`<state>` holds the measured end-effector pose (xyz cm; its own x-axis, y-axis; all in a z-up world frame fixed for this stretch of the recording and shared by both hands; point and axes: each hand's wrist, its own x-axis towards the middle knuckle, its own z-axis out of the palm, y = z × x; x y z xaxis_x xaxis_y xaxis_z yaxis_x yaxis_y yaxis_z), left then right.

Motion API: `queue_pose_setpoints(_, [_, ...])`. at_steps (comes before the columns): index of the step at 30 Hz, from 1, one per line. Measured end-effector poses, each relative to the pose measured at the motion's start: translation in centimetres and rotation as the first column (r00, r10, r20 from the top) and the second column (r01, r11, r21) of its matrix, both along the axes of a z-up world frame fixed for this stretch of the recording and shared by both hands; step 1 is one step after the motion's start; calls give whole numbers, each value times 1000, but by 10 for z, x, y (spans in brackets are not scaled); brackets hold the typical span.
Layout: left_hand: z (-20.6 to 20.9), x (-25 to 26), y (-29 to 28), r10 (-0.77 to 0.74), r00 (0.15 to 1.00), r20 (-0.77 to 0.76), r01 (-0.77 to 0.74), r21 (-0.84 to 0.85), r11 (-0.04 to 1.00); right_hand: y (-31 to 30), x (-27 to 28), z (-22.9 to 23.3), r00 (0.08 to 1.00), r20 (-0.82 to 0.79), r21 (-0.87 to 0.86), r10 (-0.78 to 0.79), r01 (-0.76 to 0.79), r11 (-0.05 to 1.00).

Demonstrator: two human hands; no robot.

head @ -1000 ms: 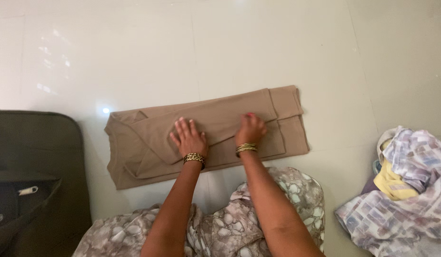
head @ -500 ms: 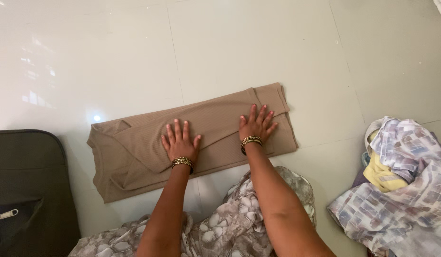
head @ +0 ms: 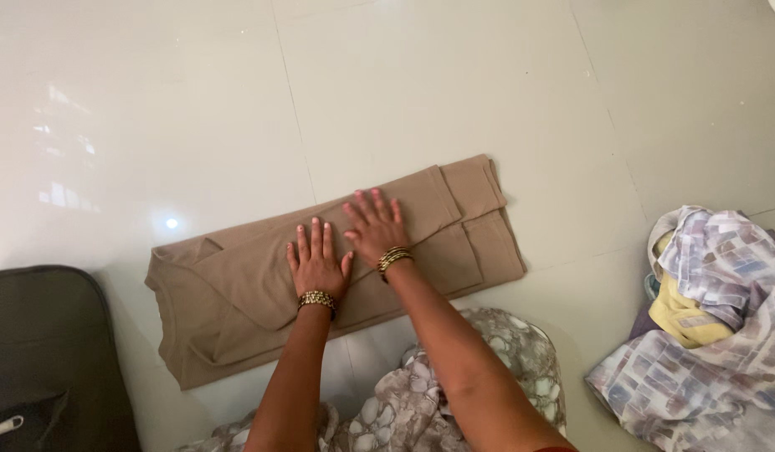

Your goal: The person folds a beige long-sleeved shirt on the floor. They smooth the fabric, fold the sleeves inward, fold the sides toward the center, and then fold the shirt in half multiple times to create a compact bundle.

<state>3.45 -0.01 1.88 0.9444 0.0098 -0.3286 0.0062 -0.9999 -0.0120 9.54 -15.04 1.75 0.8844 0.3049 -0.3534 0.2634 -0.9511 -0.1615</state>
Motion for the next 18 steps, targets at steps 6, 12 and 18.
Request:
queue_pose_setpoints(6, [15, -10, 14, 18, 1000, 22, -18, 5, 1000, -68, 13, 22, 948, -2, -197, -318, 311, 930])
queue_pose_setpoints(12, [31, -22, 41, -44, 997, -58, 42, -40, 998, -171, 4, 16, 823, 41, -80, -566, 567, 820])
queue_pose_setpoints(18, [49, -73, 67, -126, 992, 22, 128, -87, 988, -169, -12, 24, 564, -219, 168, -796, 825, 539])
